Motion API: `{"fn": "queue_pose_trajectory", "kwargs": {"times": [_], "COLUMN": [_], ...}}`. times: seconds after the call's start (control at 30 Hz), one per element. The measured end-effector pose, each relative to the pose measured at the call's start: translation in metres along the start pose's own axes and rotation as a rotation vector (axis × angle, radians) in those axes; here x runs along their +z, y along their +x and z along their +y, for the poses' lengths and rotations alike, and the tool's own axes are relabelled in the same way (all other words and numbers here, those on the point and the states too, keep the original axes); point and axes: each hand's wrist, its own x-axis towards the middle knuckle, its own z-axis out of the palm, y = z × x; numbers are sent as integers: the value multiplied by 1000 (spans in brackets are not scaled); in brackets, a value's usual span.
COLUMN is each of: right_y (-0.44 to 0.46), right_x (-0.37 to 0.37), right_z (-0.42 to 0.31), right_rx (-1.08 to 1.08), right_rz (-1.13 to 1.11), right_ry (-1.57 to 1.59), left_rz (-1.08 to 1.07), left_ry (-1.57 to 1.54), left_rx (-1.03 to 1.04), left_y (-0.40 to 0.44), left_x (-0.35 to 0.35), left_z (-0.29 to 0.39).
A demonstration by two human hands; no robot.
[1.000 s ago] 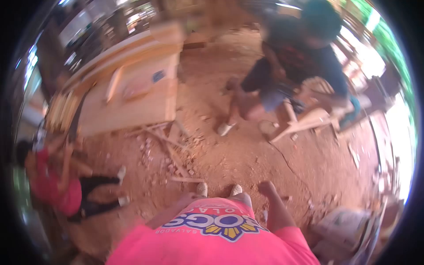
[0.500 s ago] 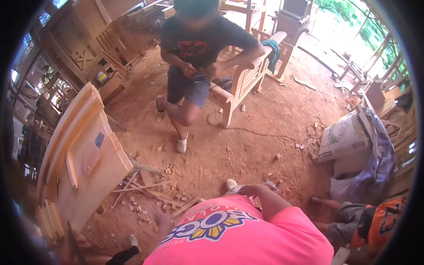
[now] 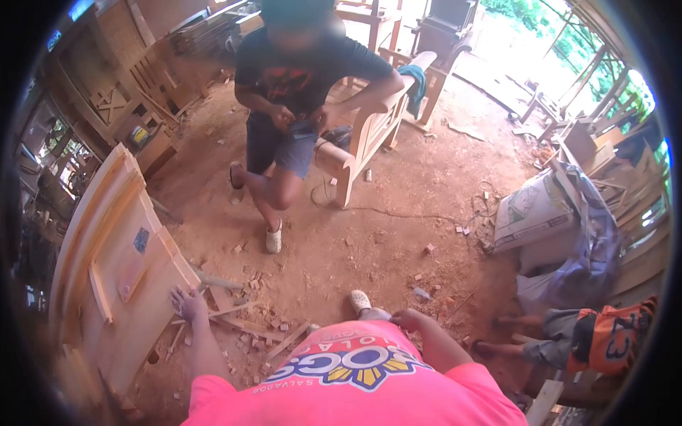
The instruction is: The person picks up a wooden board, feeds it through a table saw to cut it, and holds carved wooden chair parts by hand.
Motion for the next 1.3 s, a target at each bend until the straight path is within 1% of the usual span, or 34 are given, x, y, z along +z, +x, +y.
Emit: {"fn": "queue_pose_trajectory", "kwargs": {"times": [0.03, 0.07, 0.17, 0.2, 0.27, 0.3, 0.33, 0.37, 0.4, 0.5, 0.57, 0.6, 0.67, 0.7, 0.73, 0.8, 0.87, 0.93, 1.0, 1.03, 1.07, 1.17, 1.2, 1.3], "right_y": [-6, -20, -20, -19, -8, 1, 9, 16, 20, 20, 22, 18, -3, -12, -15, -15, -11, -13, -37, -25, 6, 6, 7, -10], "right_x": [-3, -6, 3, 6, 8, 7, 7, 6, 6, 3, -15, -28, -31, -30, -33, -40, -38, -34, -30, -29, -23, -6, 0, -1], "right_z": [-5, -16, 7, 15, 28, 27, 28, 29, 32, 40, 27, 22, -20, -38, -41, -42, -34, -30, -48, -26, 27, 58, 67, 49], "right_rx": [-26, 102, 167, 172, 168, 123, 78, 33, -11, -129, -470, -631, -195, 15, -5, -55, -26, 28, 108, -178, -466, -596, -394, -98], "right_rz": [44, 2, 26, 16, -40, -32, -29, -24, -14, 66, -30, -65, 71, 141, 147, 148, 149, 136, 120, 107, 90, 125, 75, 9], "right_ry": [-17, 90, 144, 121, 25, -29, -85, -134, -171, -207, -379, -456, -67, 142, 145, 145, 146, 115, 50, -170, -392, -299, -220, -104], "left_rz": [-19, -48, -126, -12, -148, -41, -101, -117, -219, -149, -97, -159, -270, -259, -244, -74, 24, 39, 32, 24, 16, -10, -20, -8], "left_ry": [-8, -7, 4, 10, -2, -37, -37, -3, 40, 71, 132, 178, 264, 312, 358, 194, 144, 132, 144, 130, 117, 81, 70, 21], "left_rx": [-12, -24, -20, -1, 7, 61, 18, 36, 24, -59, -45, -13, 85, 84, 81, 2, 25, 23, -21, -20, -20, -37, -45, -41], "left_y": [4, 2, 14, 22, 34, 38, 37, 43, 32, 35, 46, 49, 50, 52, 52, 43, 25, 27, 27, 27, 27, 26, 25, 25], "left_x": [-1, -1, -10, 9, -11, 0, -11, -1, -34, -1, 23, 27, 25, 31, 36, 34, 14, 24, 25, 23, 22, 13, 10, 14], "left_z": [3, 1, 2, -2, 6, 1, 5, 1, 13, 7, 4, 3, 4, 5, 6, 9, 14, 10, 13, 15, 15, 15, 14, 12]}}
